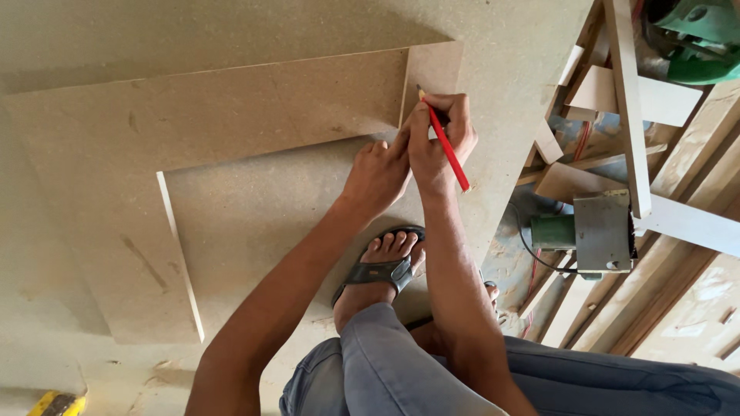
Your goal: The person cuts a small piece of wood with a circular saw, marks another wooden piece with a pencil, hammers nails into the joints to assemble a small wooden component, and applies wood glue to a surface.
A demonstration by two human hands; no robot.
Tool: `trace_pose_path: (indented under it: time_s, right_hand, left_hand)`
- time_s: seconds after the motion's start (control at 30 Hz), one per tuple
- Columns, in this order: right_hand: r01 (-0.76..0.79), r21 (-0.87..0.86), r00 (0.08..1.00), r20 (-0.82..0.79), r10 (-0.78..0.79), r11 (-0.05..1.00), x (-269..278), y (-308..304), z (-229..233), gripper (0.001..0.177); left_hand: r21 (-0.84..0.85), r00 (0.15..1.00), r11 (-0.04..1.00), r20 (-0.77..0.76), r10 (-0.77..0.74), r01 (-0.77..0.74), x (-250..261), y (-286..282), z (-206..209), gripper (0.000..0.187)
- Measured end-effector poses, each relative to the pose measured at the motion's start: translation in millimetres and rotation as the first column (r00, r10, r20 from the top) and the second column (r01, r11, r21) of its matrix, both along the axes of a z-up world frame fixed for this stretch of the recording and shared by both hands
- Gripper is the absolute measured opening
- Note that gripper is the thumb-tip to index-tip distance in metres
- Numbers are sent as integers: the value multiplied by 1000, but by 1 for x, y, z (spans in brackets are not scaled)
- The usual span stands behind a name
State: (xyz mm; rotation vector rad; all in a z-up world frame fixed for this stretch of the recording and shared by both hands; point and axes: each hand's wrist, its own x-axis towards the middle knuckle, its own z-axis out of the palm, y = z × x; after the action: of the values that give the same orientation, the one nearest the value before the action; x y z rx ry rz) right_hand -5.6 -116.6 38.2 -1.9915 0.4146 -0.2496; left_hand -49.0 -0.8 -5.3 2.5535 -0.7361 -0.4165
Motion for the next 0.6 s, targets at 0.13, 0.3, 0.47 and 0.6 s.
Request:
trace_pose_path:
  time_s: [0.13,0.3,0.47,0.6]
  right_hand:
    - [-4,45,1000,-11,4,999,4,1,2,5]
    - [-21,63,1000,-5,21,998,6,3,8,5]
    - [-24,109,999,-18,26,994,7,2,7,6]
    - [-27,147,1000,-6,28,989,6,2,6,6]
  left_hand:
    - [-18,1000,1000,27,9,-8,0,0,1,24]
    - [-27,999,1000,42,9,-8,-1,0,-1,25]
    - [-35,998,999,57,11,-9,-1,0,-1,27]
    - [-45,999,999,48,7,-5,-1,0,-4,25]
